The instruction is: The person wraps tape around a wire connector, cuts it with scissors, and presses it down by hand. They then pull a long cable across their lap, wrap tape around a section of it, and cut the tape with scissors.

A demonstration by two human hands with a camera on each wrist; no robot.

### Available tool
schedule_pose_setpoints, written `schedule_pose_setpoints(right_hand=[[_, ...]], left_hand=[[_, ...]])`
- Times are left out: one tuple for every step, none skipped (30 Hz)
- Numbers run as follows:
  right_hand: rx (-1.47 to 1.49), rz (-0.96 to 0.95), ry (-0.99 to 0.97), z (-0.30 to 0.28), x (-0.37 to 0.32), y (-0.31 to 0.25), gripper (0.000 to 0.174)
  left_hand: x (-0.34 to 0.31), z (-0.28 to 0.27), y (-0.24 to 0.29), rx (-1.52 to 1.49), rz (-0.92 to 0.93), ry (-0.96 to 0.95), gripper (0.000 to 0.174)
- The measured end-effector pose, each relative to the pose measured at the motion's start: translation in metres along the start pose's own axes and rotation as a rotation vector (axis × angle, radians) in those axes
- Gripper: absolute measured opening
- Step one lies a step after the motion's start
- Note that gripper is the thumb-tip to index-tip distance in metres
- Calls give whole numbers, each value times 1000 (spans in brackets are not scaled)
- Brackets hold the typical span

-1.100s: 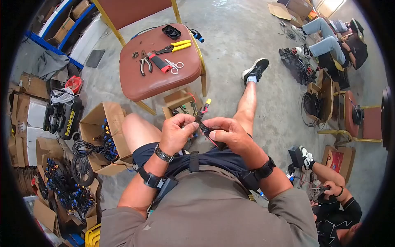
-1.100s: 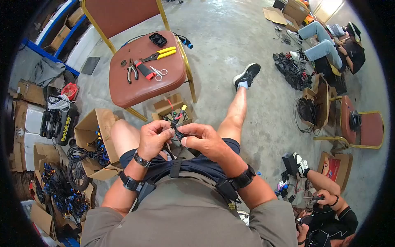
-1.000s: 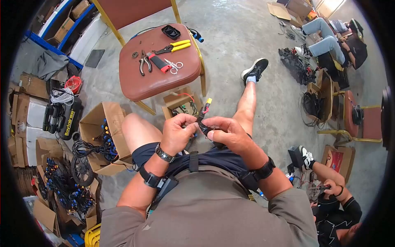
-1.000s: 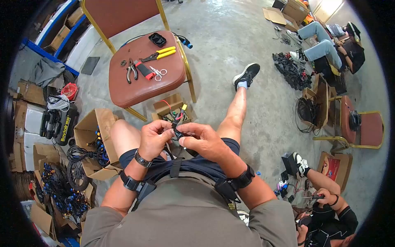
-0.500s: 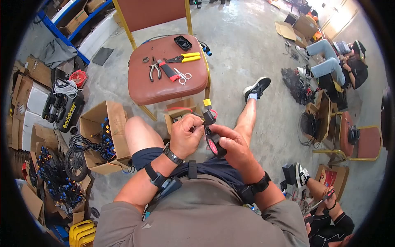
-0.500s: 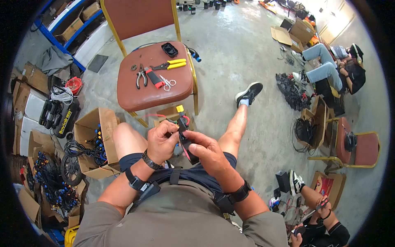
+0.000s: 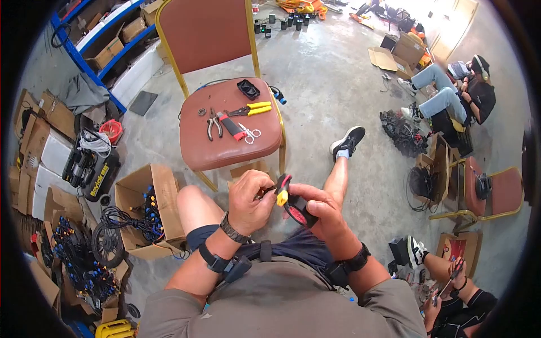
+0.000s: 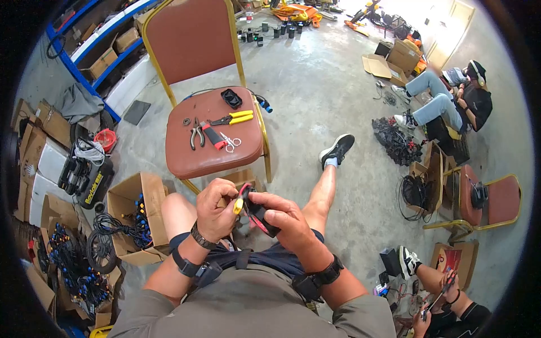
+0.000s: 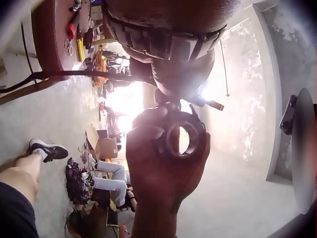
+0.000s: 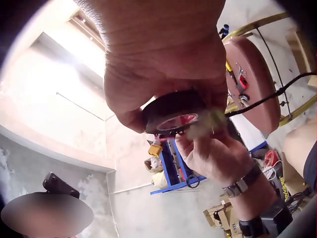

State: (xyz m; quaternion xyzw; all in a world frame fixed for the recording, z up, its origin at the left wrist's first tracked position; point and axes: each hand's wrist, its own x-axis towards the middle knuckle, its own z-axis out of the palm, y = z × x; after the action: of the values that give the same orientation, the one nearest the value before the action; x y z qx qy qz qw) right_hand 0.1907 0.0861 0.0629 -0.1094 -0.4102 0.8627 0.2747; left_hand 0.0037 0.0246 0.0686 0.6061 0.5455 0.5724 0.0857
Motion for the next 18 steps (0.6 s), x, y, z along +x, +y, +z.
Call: schedule_pose_setpoints(right_hand=[[-43, -8, 7, 2, 0, -3, 51], [-85, -16, 15, 3, 1, -5, 48], [-88, -28, 15, -1, 1, -3, 48], [-138, 16, -7, -10, 1, 0, 47], [-194, 55, -25, -16, 1, -1, 45], [-214, 58, -15, -14, 0, -4, 44], [-215, 62, -35, -14, -1, -5, 44], [-215, 69, -55, -15, 0, -6, 44], [-266, 21, -90, -15, 2, -6, 44], [-312, -21, -126, -15, 3, -4, 43], [-246, 49, -116, -19, 3, 1, 44], [-254, 41, -113, -21, 3, 1, 44], [-206, 35, -118, -22, 4, 1, 44], [-156, 31, -124, -24, 5, 2, 45], [-114, 53, -120, -25, 4, 2, 47], [-110, 56, -121, -25, 3, 0, 47], [-122, 70, -104, -25, 1, -2, 49], [-131, 86, -87, -23, 0, -4, 50]], left_hand=[[0, 0, -2, -31, -16, -13, 22], [1, -2, -2, -32, -8, -17, 22], [2, -5, -3, -50, -11, -62, 21], [6, -7, -4, -69, -5, -105, 19], [8, -9, 0, -109, -20, -120, 18], [7, -13, -1, -128, -42, -159, 17], [4, -15, -4, -146, -78, -189, 17], [2, -16, -6, -163, -116, -220, 17], [0, -15, -4, -217, -153, -216, 18], [-3, -15, -2, -268, -198, -214, 19], [-4, -14, -5, -278, -202, -208, 21], [-5, -14, -6, -283, -192, -211, 21], [-6, -15, -6, -357, -258, -231, 21], [-7, -16, -7, -429, -327, -251, 21], [-6, -18, -8, -420, -346, -287, 21], [-6, -18, -6, -418, -350, -287, 21], [-4, -19, -2, -381, -382, -316, 22], [-3, -20, 2, -343, -418, -345, 22]])
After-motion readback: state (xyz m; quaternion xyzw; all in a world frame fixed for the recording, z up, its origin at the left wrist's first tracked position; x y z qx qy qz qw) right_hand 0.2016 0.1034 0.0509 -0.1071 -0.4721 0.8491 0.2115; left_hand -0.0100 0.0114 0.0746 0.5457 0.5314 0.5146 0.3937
